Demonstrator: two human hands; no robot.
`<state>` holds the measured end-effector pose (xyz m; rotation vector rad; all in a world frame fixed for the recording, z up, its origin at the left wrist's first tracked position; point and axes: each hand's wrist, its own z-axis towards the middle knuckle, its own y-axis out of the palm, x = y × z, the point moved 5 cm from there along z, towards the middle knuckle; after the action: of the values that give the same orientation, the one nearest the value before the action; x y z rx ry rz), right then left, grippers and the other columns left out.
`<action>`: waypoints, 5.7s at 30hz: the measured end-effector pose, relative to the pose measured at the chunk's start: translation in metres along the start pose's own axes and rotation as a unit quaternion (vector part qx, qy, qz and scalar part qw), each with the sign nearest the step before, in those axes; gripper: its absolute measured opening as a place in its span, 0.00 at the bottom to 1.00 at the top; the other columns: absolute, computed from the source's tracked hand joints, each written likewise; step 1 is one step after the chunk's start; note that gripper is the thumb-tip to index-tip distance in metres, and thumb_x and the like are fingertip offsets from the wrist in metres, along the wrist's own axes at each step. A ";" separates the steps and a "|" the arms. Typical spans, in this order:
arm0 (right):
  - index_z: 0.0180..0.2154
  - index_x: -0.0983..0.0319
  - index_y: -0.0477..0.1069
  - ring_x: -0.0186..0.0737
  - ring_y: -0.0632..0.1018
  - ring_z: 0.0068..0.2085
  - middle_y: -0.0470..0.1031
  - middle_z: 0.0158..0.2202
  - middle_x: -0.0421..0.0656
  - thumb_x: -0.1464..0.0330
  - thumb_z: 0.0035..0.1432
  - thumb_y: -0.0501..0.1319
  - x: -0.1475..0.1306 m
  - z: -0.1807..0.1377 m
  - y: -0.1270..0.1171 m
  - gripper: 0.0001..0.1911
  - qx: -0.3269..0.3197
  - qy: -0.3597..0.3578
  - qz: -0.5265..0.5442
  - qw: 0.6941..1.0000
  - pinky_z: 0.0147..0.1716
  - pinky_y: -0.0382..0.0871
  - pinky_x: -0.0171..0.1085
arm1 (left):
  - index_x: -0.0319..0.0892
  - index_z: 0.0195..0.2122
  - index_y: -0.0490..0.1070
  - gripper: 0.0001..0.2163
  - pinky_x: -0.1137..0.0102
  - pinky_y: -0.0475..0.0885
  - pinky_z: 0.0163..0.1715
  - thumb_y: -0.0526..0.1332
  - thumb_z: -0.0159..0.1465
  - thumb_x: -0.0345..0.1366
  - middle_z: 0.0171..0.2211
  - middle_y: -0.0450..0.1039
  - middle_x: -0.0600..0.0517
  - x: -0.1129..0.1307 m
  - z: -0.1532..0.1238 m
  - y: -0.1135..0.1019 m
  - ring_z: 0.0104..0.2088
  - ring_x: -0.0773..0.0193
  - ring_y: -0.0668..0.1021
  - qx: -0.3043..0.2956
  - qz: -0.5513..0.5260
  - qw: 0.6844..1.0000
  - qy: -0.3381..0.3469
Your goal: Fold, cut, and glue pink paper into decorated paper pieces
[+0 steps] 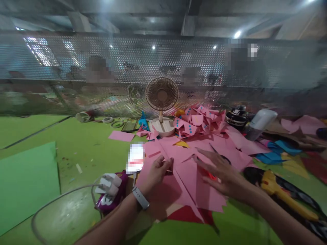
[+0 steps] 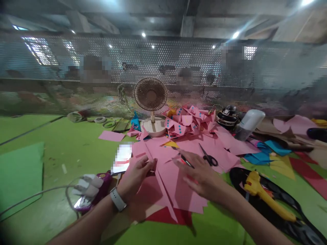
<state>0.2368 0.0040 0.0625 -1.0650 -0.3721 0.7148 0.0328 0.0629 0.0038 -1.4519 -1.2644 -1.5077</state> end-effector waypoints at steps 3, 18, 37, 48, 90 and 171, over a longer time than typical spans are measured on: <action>0.63 0.54 0.51 0.51 0.51 0.65 0.45 0.66 0.52 0.79 0.53 0.58 -0.024 0.001 0.023 0.38 -0.066 -0.066 -0.011 0.996 0.57 0.59 0.52 | 0.42 0.25 0.60 0.16 0.72 0.69 0.29 0.63 0.56 0.48 0.22 0.62 0.58 -0.004 0.001 0.002 0.24 0.70 0.66 -0.015 0.003 1.000 0.005; 0.52 0.62 0.67 0.42 0.69 0.56 0.71 0.53 0.49 0.77 0.58 0.56 -0.046 -0.014 0.058 0.20 -0.060 -0.155 0.053 0.985 0.55 0.63 0.46 | 0.44 0.24 0.63 0.13 0.71 0.67 0.27 0.63 0.55 0.46 0.21 0.70 0.55 -0.016 0.006 0.006 0.23 0.65 0.71 -0.003 0.016 1.000 0.008; 0.51 0.64 0.68 0.44 0.70 0.54 0.71 0.53 0.52 0.75 0.59 0.58 -0.034 -0.027 0.058 0.17 -0.013 -0.148 0.027 0.989 0.50 0.68 0.46 | 0.39 0.28 0.71 0.11 0.69 0.70 0.35 0.69 0.52 0.40 0.27 0.75 0.51 -0.029 -0.004 0.024 0.28 0.67 0.76 -0.109 -0.054 0.982 -0.142; 0.61 0.55 0.55 0.49 0.58 0.63 0.54 0.64 0.47 0.75 0.59 0.52 0.012 -0.024 0.022 0.29 0.218 0.122 0.107 0.962 0.60 0.50 0.57 | 0.41 0.29 0.69 0.09 0.73 0.69 0.32 0.66 0.54 0.40 0.27 0.68 0.55 -0.008 -0.005 0.012 0.29 0.68 0.71 -0.017 -0.029 0.995 -0.093; 0.53 0.57 0.70 0.39 0.79 0.39 0.79 0.44 0.44 0.81 0.51 0.47 0.010 -0.026 0.078 0.30 -0.030 0.165 0.249 0.954 0.38 0.74 0.39 | 0.46 0.49 0.70 0.12 0.60 0.61 0.57 0.55 0.65 0.33 0.54 0.69 0.46 0.038 -0.025 0.017 0.57 0.57 0.67 -0.037 0.415 0.860 0.295; 0.28 0.60 0.70 0.39 0.72 0.39 0.69 0.37 0.42 0.64 0.60 0.59 0.003 -0.011 0.076 0.09 -0.007 0.242 0.122 0.962 0.42 0.66 0.42 | 0.39 0.42 0.66 0.10 0.58 0.69 0.42 0.51 0.61 0.26 0.41 0.70 0.45 -0.009 -0.024 0.032 0.41 0.55 0.73 -0.108 0.703 0.674 0.199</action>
<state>0.2195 0.0209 -0.0105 -1.2701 0.1796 0.6413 0.0570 0.0297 0.0030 -1.4399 0.4401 -0.7066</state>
